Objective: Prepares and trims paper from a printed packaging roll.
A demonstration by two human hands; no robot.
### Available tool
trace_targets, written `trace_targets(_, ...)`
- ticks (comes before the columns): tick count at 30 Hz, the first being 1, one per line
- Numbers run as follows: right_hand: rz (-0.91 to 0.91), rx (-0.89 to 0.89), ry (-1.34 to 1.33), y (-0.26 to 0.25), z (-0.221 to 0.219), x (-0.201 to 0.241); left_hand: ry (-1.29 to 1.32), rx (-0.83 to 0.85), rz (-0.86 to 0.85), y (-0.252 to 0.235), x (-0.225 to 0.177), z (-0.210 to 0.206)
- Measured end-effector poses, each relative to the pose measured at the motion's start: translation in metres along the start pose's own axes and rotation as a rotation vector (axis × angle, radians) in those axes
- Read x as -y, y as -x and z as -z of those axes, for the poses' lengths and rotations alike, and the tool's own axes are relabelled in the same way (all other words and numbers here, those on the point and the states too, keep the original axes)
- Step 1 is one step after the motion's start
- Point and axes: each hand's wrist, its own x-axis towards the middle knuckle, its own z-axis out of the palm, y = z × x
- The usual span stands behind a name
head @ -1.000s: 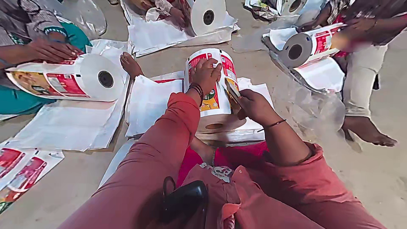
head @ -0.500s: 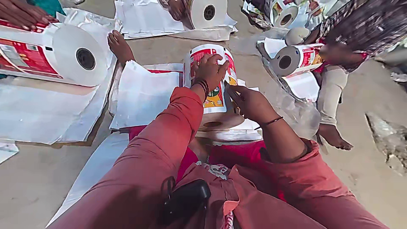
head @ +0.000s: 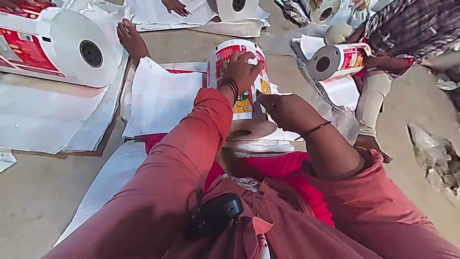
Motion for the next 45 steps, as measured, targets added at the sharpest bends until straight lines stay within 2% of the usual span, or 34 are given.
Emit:
trace_targets(7,0.082,0.021,0.103,0.031,-0.009,0.006,-0.030,0.097,-0.132,0.000,0.003,0.000)
trace_targets(12,0.068,0.043,0.139,0.055,-0.016,0.011,-0.079,0.129,-0.222,0.002,0.003,0.001)
trace_targets(14,0.043,0.087,0.072,0.065,-0.016,0.009,-0.086,0.132,-0.257,0.004,0.002,0.001)
trace_targets(17,0.016,0.156,-0.177,0.083,-0.025,-0.011,-0.126,0.118,-0.323,0.006,-0.001,0.000)
trace_targets(20,-0.056,0.081,-0.401,0.091,-0.045,-0.031,-0.120,0.103,-0.315,0.010,-0.001,0.003)
trace_targets(23,-0.118,-0.052,-0.523,0.078,-0.044,-0.044,-0.053,0.085,-0.268,0.008,-0.003,0.002)
trace_targets(29,-0.068,-0.137,-0.470,0.019,-0.024,-0.035,0.009,-0.058,-0.218,0.014,0.000,0.000)
trace_targets(36,-0.021,-0.139,-0.392,-0.017,-0.017,-0.027,-0.016,-0.124,-0.224,0.016,0.003,0.001)
trace_targets(45,0.011,-0.128,-0.256,-0.021,-0.016,-0.017,-0.016,-0.151,-0.246,0.015,0.003,-0.002)
